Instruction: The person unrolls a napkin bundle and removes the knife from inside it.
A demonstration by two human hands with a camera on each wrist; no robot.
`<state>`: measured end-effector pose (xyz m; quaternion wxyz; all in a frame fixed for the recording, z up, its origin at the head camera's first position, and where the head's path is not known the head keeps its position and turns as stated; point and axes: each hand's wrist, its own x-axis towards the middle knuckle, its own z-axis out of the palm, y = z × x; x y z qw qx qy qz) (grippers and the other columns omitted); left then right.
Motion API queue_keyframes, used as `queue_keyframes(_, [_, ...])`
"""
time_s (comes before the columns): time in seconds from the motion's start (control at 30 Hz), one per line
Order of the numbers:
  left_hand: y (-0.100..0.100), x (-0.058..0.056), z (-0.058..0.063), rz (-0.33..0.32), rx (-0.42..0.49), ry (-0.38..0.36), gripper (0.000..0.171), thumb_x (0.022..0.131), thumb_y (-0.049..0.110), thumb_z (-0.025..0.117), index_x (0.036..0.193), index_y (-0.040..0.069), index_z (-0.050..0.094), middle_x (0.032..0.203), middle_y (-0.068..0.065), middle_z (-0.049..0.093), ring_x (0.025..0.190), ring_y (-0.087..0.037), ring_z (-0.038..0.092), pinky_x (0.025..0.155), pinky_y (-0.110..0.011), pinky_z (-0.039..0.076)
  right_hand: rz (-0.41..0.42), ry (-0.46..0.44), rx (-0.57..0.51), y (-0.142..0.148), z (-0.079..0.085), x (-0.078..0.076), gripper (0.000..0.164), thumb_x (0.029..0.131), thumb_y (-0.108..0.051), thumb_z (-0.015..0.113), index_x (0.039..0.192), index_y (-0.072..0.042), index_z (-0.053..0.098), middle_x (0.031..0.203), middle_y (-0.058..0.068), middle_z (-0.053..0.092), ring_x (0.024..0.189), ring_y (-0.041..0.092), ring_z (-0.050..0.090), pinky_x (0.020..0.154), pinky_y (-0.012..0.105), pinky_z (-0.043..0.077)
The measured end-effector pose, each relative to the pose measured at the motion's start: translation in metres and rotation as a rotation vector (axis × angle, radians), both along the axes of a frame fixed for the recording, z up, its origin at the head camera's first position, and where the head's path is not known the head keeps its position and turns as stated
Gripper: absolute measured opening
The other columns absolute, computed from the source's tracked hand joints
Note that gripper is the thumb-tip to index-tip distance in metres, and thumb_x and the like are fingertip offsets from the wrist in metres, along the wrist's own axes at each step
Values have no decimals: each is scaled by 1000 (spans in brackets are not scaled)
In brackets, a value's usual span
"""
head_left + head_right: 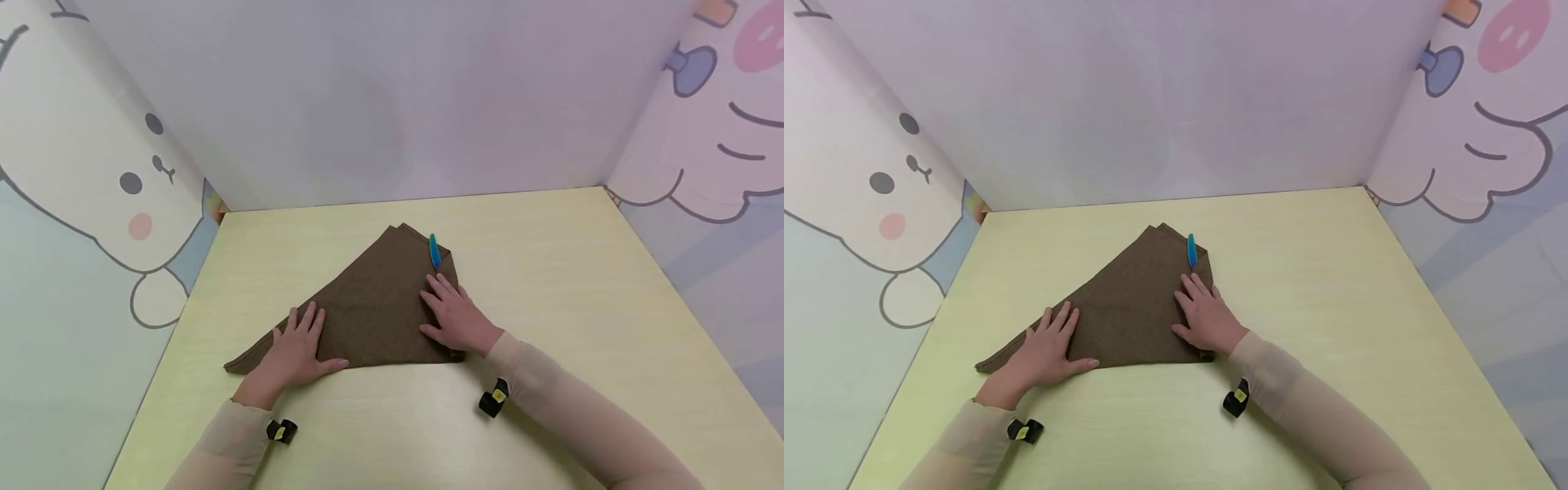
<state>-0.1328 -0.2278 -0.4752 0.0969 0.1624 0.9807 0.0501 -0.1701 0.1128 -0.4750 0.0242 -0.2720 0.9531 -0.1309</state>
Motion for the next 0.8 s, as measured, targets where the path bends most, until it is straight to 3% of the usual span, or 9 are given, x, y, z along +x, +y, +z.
queue_keyframes(0.4, [-3, 1, 0, 11, 17, 4, 116, 74, 81, 53, 152, 1, 24, 158, -22, 13, 139, -53, 9, 93, -78, 20, -70, 8, 94, 4, -4, -2, 76, 93, -51, 56, 145, 1, 39, 155, 14, 28, 145, 30, 17, 107, 60, 25])
queue_keyframes(0.57, [-3, 2, 1, 10, 17, 6, 115, 75, 80, 54, 152, 2, 22, 158, -20, 12, 140, -52, 8, 94, -78, 20, -62, 26, 83, 11, -7, -3, 74, 94, -47, 57, 144, 5, 39, 154, 18, 28, 144, 33, 19, 107, 55, 29])
queue_keyframes(0.8, [-3, 3, 2, 15, 25, 11, 115, 74, 80, 54, 152, 2, 22, 158, -20, 12, 140, -52, 9, 93, -78, 21, -15, 55, 47, 17, -10, -7, 69, 94, -39, 60, 139, 11, 42, 151, 23, 32, 141, 38, 25, 112, 44, 26])
